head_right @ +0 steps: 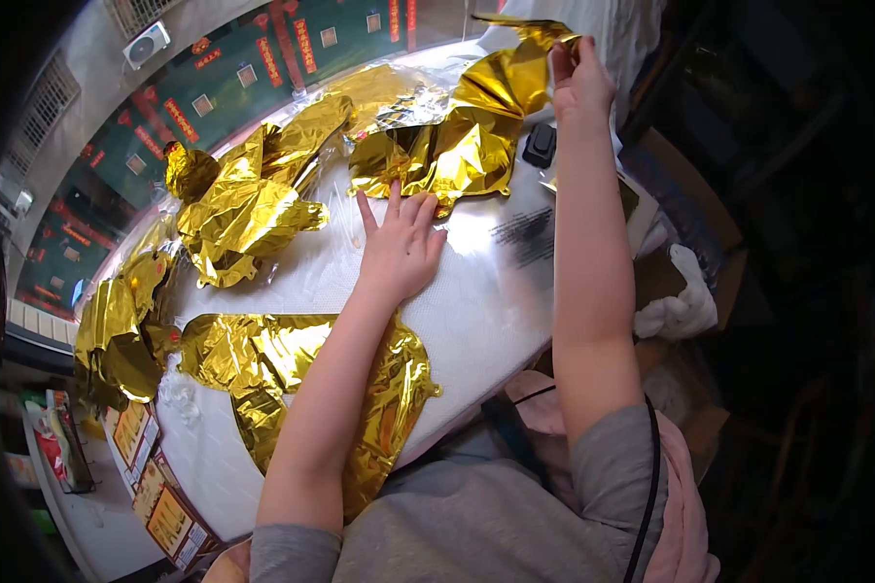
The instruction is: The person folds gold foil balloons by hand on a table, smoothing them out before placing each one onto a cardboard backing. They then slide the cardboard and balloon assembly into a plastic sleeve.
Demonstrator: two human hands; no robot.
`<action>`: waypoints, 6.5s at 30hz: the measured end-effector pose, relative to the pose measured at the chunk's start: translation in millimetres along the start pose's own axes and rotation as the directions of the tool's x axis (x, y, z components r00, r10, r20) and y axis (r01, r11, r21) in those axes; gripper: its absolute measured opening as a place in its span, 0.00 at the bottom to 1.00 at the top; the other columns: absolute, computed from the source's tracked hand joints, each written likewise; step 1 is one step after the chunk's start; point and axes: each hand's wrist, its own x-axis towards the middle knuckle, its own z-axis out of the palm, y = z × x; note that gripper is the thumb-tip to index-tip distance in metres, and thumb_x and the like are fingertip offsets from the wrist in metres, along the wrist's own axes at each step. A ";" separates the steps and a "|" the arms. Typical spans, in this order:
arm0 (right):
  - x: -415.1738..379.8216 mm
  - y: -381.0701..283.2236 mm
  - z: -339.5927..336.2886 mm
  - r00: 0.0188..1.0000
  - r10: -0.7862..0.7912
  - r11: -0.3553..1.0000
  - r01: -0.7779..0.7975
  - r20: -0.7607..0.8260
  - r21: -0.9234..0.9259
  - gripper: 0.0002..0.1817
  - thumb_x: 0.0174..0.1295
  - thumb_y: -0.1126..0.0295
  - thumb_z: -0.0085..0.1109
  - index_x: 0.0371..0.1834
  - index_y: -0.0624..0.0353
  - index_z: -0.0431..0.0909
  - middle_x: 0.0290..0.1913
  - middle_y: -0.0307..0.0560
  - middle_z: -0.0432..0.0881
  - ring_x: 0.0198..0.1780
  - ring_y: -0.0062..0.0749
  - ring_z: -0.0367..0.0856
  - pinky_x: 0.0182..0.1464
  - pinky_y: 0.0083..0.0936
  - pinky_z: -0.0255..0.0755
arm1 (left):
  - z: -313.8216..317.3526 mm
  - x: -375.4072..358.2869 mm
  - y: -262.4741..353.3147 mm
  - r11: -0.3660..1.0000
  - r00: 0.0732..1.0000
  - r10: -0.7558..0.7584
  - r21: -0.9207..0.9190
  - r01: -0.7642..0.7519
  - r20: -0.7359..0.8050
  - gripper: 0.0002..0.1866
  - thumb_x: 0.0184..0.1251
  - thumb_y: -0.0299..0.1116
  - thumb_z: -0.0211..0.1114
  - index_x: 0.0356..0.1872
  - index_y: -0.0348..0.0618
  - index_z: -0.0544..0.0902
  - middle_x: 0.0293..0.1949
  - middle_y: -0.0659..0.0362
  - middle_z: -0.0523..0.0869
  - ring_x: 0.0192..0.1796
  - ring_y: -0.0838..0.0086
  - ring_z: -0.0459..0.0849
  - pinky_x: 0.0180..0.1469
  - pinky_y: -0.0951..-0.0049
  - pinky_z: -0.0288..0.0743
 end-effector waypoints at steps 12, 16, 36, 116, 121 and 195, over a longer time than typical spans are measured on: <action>-182.5 -67.7 37.4 0.795 -0.350 0.695 0.575 0.495 -0.431 0.13 0.75 0.61 0.71 0.38 0.59 0.89 0.28 0.33 0.84 0.30 0.15 0.77 0.34 0.11 0.64 | 2.0 2.1 -1.5 0.999 1.000 0.002 -0.040 -0.003 -0.031 0.29 0.80 0.48 0.56 0.73 0.42 0.75 0.68 0.53 0.80 0.84 0.55 0.63 0.82 0.21 0.27; -275.3 -63.5 5.3 0.801 -0.174 0.760 0.479 0.573 -0.438 0.09 0.73 0.69 0.72 0.41 0.65 0.88 0.37 0.35 0.85 0.35 0.11 0.75 0.40 0.13 0.68 | -9.5 6.3 -1.1 0.989 0.965 0.022 -0.136 -0.060 -0.261 0.27 0.77 0.43 0.61 0.72 0.44 0.78 0.65 0.53 0.81 0.82 0.57 0.66 0.85 0.35 0.39; -467.1 10.6 -3.7 0.082 0.553 0.739 0.411 0.829 -0.533 0.11 0.72 0.65 0.66 0.36 0.61 0.81 0.37 0.48 0.80 0.35 0.46 0.83 0.36 0.38 0.76 | -249.4 -275.2 6.6 0.069 0.668 -0.693 -0.897 0.438 0.273 0.25 0.84 0.45 0.64 0.67 0.33 0.79 0.59 0.52 0.89 0.55 0.68 0.90 0.55 0.65 0.87; -362.6 -34.8 -117.9 0.699 0.642 0.303 0.145 0.314 -0.942 0.09 0.68 0.73 0.72 0.43 0.69 0.87 0.30 0.38 0.87 0.30 0.13 0.79 0.34 0.16 0.73 | -249.6 -248.0 -8.0 0.877 0.875 -0.479 0.063 0.476 0.067 0.34 0.64 0.26 0.75 0.74 0.42 0.77 0.78 0.47 0.73 0.82 0.48 0.68 0.82 0.51 0.62; -360.3 -33.2 -119.7 0.692 0.663 0.275 0.129 0.285 -0.953 0.08 0.67 0.74 0.73 0.42 0.68 0.88 0.29 0.37 0.87 0.30 0.12 0.79 0.34 0.15 0.73 | -219.1 -251.3 18.1 0.906 0.902 -0.320 -0.184 0.381 0.291 0.32 0.61 0.35 0.80 0.68 0.43 0.84 0.76 0.48 0.76 0.78 0.47 0.73 0.80 0.46 0.65; -353.7 -18.5 -104.4 0.604 0.403 0.309 0.618 0.688 -0.723 0.22 0.66 0.82 0.61 0.64 0.63 0.83 0.61 0.53 0.81 0.61 0.47 0.80 0.66 0.34 0.73 | -239.1 -244.8 45.4 0.959 0.922 -0.245 -0.062 0.275 0.300 0.27 0.66 0.21 0.67 0.68 0.44 0.83 0.71 0.49 0.79 0.76 0.48 0.75 0.79 0.38 0.63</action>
